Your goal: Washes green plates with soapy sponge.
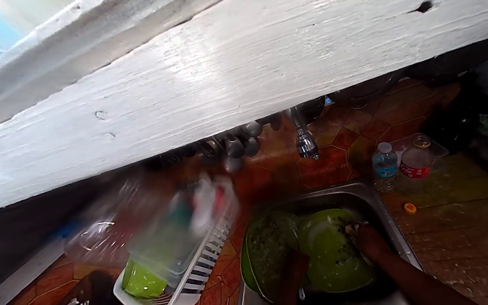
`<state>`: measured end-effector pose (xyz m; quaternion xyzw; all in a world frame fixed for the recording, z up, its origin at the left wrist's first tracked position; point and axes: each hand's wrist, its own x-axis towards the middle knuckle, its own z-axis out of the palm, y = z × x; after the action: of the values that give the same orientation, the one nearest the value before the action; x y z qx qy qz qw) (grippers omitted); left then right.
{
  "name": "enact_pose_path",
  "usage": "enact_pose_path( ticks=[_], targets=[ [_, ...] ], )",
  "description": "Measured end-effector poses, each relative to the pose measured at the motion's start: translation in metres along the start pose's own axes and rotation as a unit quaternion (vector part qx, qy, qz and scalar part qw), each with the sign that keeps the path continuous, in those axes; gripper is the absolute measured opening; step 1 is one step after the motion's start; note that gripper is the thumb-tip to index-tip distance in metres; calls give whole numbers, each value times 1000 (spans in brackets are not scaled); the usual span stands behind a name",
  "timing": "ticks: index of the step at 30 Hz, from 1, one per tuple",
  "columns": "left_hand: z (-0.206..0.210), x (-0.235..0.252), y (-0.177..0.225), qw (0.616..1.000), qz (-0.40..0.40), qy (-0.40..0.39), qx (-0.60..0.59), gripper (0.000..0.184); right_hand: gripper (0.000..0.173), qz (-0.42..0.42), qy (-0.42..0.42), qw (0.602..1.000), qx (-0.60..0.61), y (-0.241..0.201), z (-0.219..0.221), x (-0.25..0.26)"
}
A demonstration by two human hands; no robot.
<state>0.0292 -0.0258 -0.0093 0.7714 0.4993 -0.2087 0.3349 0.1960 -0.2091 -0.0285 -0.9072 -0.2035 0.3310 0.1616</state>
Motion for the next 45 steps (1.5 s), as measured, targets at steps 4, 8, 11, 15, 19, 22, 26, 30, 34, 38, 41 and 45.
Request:
enact_pose_path(
  ticks=[4,8,11,15,19,22,26,30,34,38,41,45],
  targets=[
    [8,-4,4,1000,-5,12,-3,52,46,-6,4,1000,-9,-1,-3,-3],
    [9,-7,6,1000,-18,11,-14,48,48,-6,6,1000,-28,-5,-4,-3],
    [10,-8,5,1000,-19,8,-12,47,48,-6,6,999,-40,-6,-1,-1],
    [13,-11,5,999,-20,20,-46,47,46,-4,5,999,-47,-8,-2,-3],
    [21,-10,2,978,-27,38,-202,46,43,5,-5,999,-52,-8,2,-3],
    [34,-6,-1,962,-18,75,-263,45,40,5,29,998,-51,-9,5,-5],
    [32,-20,8,953,28,106,-282,54,47,-27,81,996,28,-23,-5,-19],
    [23,-40,22,924,65,135,-351,51,57,-220,27,971,92,-49,7,-58],
    [7,-59,30,909,76,149,-382,47,45,-386,-23,920,67,-69,32,-87],
    [-8,-88,39,956,101,143,-237,41,46,-349,-2,936,41,-78,16,-51],
    [-3,-91,37,953,120,155,-229,43,52,-271,18,962,21,-73,5,-14],
    [-16,-88,28,934,102,189,-287,46,54,-171,9,985,-17,-47,8,-14]
  ],
)
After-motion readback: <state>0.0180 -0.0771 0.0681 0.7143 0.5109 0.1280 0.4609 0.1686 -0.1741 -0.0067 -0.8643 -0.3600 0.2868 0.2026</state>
